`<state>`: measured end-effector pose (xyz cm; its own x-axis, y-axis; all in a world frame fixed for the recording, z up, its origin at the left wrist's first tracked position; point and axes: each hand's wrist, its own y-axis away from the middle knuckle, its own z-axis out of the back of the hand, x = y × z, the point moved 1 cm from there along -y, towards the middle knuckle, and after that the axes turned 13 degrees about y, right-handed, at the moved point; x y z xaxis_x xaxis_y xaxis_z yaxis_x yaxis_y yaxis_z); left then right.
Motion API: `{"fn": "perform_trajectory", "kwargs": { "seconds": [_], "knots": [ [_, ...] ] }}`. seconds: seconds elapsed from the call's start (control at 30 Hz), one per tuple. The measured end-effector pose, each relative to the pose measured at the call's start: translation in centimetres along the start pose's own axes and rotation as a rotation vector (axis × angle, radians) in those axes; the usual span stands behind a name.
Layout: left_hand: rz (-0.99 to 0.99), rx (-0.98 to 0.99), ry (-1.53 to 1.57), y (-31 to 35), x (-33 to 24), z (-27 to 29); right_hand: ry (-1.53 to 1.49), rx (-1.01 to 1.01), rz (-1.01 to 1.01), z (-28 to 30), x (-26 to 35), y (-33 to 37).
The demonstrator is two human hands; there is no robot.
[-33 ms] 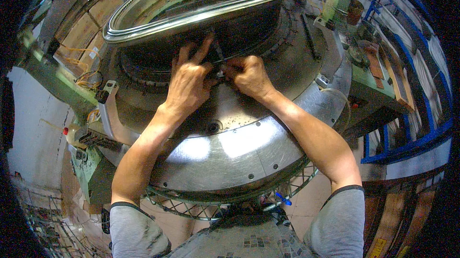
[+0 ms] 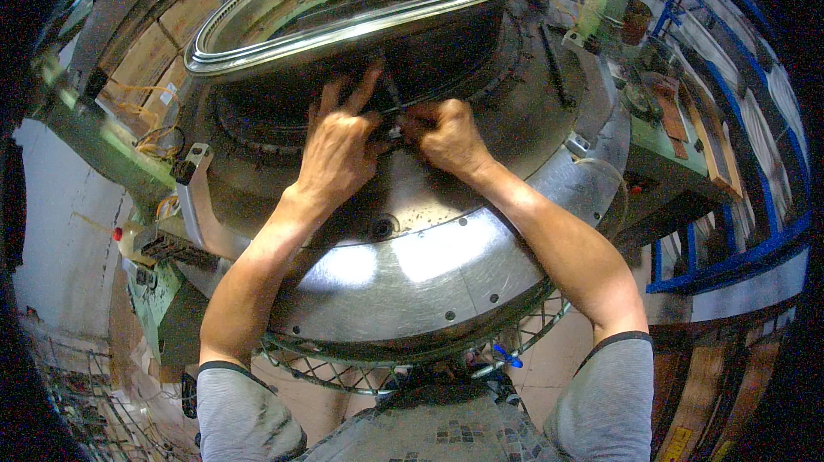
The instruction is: The person repeatedly picks small rectangular metal pieces from a nearby tray and inserts them into slots around the rim of a large circular metal machine. The person handles the pieces one at a time and places them into the machine's edge.
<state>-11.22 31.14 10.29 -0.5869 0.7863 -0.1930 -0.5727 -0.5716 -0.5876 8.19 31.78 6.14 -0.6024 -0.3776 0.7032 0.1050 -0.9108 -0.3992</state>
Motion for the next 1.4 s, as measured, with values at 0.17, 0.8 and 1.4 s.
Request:
{"fn": "perform_trajectory", "kwargs": {
  "seconds": [0.17, 0.8, 1.4],
  "knots": [
    [-0.042, -0.053, -0.003, -0.02, 0.01, -0.19, 0.002, 0.005, -0.021, 0.02, 0.11, -0.01],
    [-0.059, -0.026, -0.041, -0.03, 0.05, 0.25, 0.046, -0.026, -0.009, -0.11, 0.11, 0.07],
    [-0.056, -0.032, -0.003, -0.11, 0.26, 0.11, 0.105, -0.032, 0.007, -0.05, 0.05, -0.14]
  ]
}}
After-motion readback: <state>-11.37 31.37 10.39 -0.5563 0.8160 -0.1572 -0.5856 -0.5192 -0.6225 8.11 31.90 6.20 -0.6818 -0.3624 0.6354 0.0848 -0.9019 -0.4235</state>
